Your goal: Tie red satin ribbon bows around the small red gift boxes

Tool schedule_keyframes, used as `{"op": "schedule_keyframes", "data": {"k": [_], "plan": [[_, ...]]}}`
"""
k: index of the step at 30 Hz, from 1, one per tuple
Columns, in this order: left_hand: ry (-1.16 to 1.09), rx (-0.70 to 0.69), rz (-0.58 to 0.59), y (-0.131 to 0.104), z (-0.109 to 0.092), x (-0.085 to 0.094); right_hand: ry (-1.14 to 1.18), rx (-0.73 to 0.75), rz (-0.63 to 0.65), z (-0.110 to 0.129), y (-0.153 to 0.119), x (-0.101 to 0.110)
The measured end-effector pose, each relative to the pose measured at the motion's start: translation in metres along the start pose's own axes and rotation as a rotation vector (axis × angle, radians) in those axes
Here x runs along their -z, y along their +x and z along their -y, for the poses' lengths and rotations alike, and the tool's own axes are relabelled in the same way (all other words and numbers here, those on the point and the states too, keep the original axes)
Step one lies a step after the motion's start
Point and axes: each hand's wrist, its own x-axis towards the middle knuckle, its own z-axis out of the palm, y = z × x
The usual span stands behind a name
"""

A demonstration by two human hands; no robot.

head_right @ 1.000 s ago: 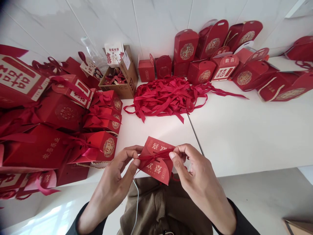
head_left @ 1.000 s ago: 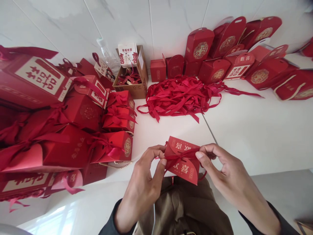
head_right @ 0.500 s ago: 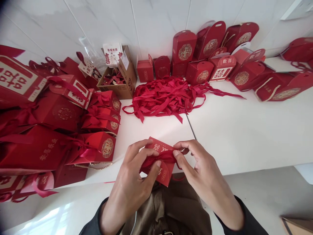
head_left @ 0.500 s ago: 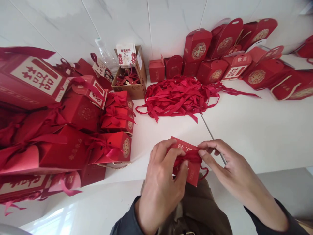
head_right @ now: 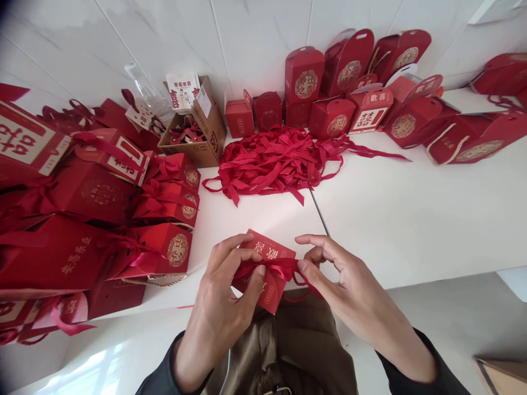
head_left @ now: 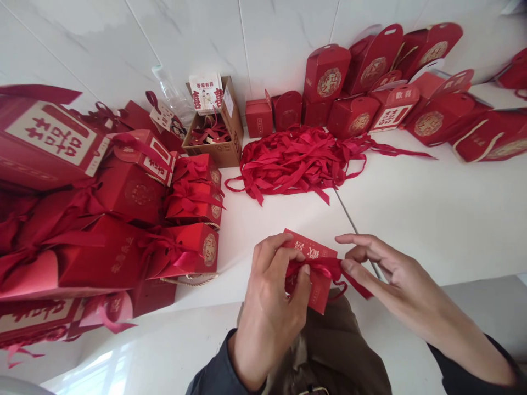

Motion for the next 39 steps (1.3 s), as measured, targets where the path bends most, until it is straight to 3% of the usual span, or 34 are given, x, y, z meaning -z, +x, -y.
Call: {"op": "schedule_keyframes", "data": {"k": [7, 13, 19, 28, 31, 39], "plan": [[-0.010, -0.005, 0.000, 0.000, 0.003, 0.002, -0.068, 0.005, -0.175, -0.002, 0.003, 0.004], [-0.142, 0.087, -0.050, -0.006, 0.008, 0.020, -0.163, 0.061, -0.312, 0.001, -0.002, 0.006], [-0.019, 0.091, 0.031, -0.014, 0.014, 0.028, -0.244, 0.242, -0.080, 0.012, -0.011, -0.009], [-0.015, 0.002, -0.053, -0.011, 0.004, 0.026, -0.213, 0.209, -0.087, 0.019, -0.006, -0.020], [-0.038, 0.031, -0.054, -0.012, 0.002, 0.023, -0.202, 0.193, -0.088, 0.019, -0.006, -0.021], [-0.512, 0.304, -0.025, -0.011, 0.010, 0.019, -0.110, 0.117, -0.029, 0.019, -0.005, -0.023]]}}
